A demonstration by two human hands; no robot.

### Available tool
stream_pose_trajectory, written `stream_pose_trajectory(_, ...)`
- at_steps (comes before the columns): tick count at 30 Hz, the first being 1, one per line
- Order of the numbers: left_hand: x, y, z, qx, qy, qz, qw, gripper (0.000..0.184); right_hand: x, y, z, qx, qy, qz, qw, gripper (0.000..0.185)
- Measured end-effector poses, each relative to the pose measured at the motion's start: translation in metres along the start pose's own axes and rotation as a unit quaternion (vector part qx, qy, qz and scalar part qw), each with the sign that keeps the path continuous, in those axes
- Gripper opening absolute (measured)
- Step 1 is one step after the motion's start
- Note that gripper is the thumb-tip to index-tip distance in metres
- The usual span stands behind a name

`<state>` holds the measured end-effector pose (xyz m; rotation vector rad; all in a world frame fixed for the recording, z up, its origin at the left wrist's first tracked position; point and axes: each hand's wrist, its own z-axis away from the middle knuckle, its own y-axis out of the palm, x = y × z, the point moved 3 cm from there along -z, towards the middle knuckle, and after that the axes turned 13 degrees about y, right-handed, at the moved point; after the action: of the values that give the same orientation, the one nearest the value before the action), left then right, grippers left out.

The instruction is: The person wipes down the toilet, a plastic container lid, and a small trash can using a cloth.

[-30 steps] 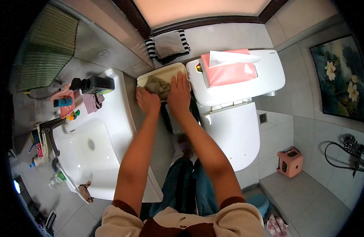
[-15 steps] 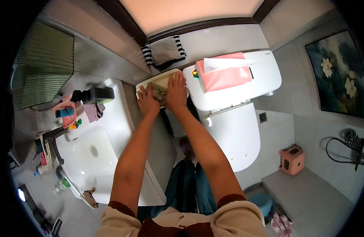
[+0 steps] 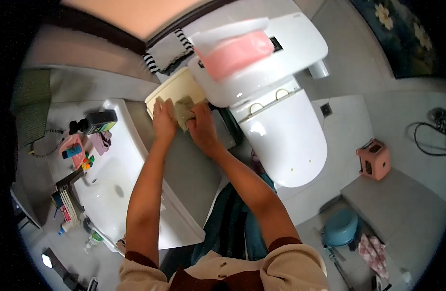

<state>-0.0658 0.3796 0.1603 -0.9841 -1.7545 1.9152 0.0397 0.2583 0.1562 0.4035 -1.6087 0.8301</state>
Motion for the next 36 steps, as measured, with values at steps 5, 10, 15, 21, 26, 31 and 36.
stream_pose_trajectory(5, -0.034, -0.006, 0.010, 0.046, 0.126, -0.042, 0.990, 0.063, -0.052, 0.001, 0.031, -0.017, 0.158, 0.037, 0.987, 0.029)
stream_pose_trajectory(10, -0.022, 0.011, 0.009, 0.041, 0.146, -0.149, 0.977, 0.069, -0.063, 0.027, 0.035, 0.141, 0.228, 0.034, 0.963, 0.072)
stream_pose_trajectory(15, -0.015, 0.009, 0.005, 0.097, 0.151, -0.148, 0.973, 0.079, -0.064, 0.054, 0.023, 0.241, 0.283, -0.107, 0.922, 0.071)
stream_pose_trajectory(21, -0.025, 0.025, 0.010, 0.143, 0.153, -0.262, 0.942, 0.089, -0.066, 0.058, 0.025, 0.229, 0.301, -0.173, 0.910, 0.068)
stream_pose_trajectory(26, -0.004, 0.024, 0.006, 0.139, 0.169, -0.252, 0.943, 0.082, -0.074, 0.057, 0.024, 0.216, 0.263, -0.170, 0.925, 0.068)
stream_pose_trajectory(31, 0.012, 0.015, 0.007, 0.168, 0.080, -0.192, 0.964, 0.080, -0.080, 0.024, 0.003, 0.228, 0.473, -0.222, 0.822, 0.071)
stream_pose_trajectory(36, -0.003, 0.010, 0.003, 0.197, 0.095, -0.214, 0.952, 0.089, -0.098, 0.043, -0.007, 0.145, 0.389, -0.338, 0.845, 0.066)
